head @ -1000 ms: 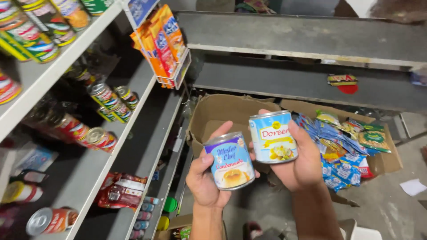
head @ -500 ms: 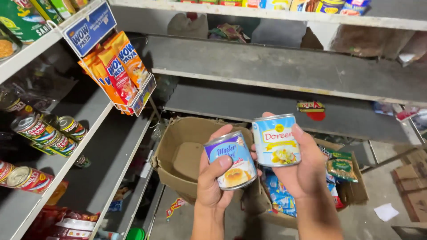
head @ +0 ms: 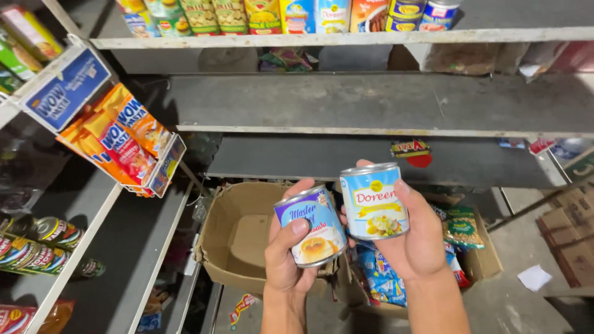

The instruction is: Organizing various canned food items on a shelf in a pantry or storage area.

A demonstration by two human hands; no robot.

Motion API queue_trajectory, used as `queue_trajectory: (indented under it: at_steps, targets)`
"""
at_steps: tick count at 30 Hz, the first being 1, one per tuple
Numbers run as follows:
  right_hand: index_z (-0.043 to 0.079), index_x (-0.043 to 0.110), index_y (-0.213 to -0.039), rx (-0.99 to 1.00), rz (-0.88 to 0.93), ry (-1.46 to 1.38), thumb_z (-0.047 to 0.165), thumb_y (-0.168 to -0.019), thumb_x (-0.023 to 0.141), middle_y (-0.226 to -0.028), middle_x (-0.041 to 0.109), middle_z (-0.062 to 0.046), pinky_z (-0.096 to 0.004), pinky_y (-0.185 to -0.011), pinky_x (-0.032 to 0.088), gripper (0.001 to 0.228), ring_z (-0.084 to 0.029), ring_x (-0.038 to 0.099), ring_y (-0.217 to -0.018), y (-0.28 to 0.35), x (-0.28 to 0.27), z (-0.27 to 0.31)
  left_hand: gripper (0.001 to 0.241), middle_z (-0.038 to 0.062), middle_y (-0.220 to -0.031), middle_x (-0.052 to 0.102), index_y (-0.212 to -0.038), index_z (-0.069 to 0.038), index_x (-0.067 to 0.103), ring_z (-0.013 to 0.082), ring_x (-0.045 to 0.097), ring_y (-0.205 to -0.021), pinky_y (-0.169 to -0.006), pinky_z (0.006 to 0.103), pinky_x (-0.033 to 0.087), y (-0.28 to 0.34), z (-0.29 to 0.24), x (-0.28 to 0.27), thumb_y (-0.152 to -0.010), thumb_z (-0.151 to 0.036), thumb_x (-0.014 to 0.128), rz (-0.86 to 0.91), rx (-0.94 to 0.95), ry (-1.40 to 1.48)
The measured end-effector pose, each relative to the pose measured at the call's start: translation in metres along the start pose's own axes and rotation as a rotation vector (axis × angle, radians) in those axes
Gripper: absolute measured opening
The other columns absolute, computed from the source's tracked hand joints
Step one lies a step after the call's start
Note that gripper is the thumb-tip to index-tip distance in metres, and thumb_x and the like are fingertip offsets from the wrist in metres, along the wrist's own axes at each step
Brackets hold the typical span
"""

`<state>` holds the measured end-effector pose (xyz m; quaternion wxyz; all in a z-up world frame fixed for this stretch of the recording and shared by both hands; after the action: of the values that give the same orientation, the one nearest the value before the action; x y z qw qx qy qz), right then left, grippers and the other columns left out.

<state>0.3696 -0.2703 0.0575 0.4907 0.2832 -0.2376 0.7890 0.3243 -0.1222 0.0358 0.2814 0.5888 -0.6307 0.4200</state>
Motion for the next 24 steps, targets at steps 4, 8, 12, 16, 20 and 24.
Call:
queue_trajectory:
  at_steps: [4,8,12,16,20,24]
  targets:
    - [0.002,0.047,-0.152,0.012,-0.03,0.033,0.041,-0.099,0.047,-0.121,0.068,-0.016,-0.047,-0.069,0.057,0.066,-0.033,0.069,-0.092,-0.009,-0.002,0.002,0.073,0.024,-0.108,0.066,-0.147,0.0,0.042,0.0378,0.072,-0.098,-0.076,0.0552,0.064,-0.008,-0.006,0.006,-0.082,-0.018,0.07,-0.007,0.04,-0.041]
    - [-0.002,0.047,-0.153,0.031,0.017,-0.007,0.041,-0.1,0.048,-0.124,0.068,-0.019,-0.047,-0.079,0.057,0.068,-0.033,0.07,-0.096,-0.018,-0.003,-0.004,0.074,0.021,-0.108,0.066,-0.148,0.0,0.042,0.0364,0.072,-0.096,-0.074,0.0557,0.064,-0.01,-0.008,-0.004,-0.081,-0.016,0.07,-0.06,0.046,-0.042]
    - [-0.003,0.047,-0.153,0.047,0.021,-0.033,0.04,-0.1,0.049,-0.127,0.066,-0.021,-0.048,-0.088,0.055,0.068,-0.034,0.069,-0.101,-0.034,-0.009,-0.008,0.07,0.022,-0.11,0.067,-0.149,-0.002,0.042,0.0371,0.072,-0.094,-0.074,0.0554,0.063,-0.022,-0.011,-0.007,-0.086,-0.026,0.063,-0.017,0.067,-0.031]
    - [-0.004,0.046,-0.152,0.041,-0.004,-0.041,0.038,-0.098,0.048,-0.13,0.066,-0.019,-0.049,-0.093,0.054,0.068,-0.032,0.068,-0.107,-0.047,-0.011,-0.008,0.07,0.022,-0.112,0.069,-0.145,0.0,0.045,0.0393,0.073,-0.092,-0.072,0.0551,0.063,-0.03,-0.013,-0.006,-0.09,-0.043,0.049,-0.018,0.017,0.147]
    - [-0.004,0.046,-0.152,0.06,-0.008,-0.008,0.037,-0.098,0.049,-0.129,0.066,-0.021,-0.049,-0.093,0.053,0.068,-0.034,0.067,-0.105,-0.063,-0.008,-0.012,0.072,0.023,-0.113,0.069,-0.145,0.002,0.047,0.0405,0.073,-0.093,-0.072,0.0562,0.063,-0.045,-0.021,-0.014,-0.094,-0.049,0.042,-0.009,0.04,0.144]
    - [-0.01,0.043,-0.152,-0.018,0.096,-0.021,0.037,-0.1,0.056,-0.131,0.065,-0.024,-0.049,-0.095,0.053,0.072,-0.036,0.067,-0.109,-0.079,-0.003,-0.014,0.068,0.026,-0.114,0.069,-0.144,-0.001,0.047,0.0401,0.073,-0.092,-0.073,0.0561,0.063,-0.062,-0.033,-0.02,-0.091,-0.044,0.045,0.025,0.056,0.147]
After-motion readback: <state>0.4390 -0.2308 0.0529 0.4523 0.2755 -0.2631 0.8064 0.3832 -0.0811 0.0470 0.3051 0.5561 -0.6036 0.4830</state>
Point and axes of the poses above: each hand's wrist, its own y-axis away from the middle knuckle, its own x-axis out of the palm, z = x × y, the point moved 6 cm from there along -y, towards the middle knuckle
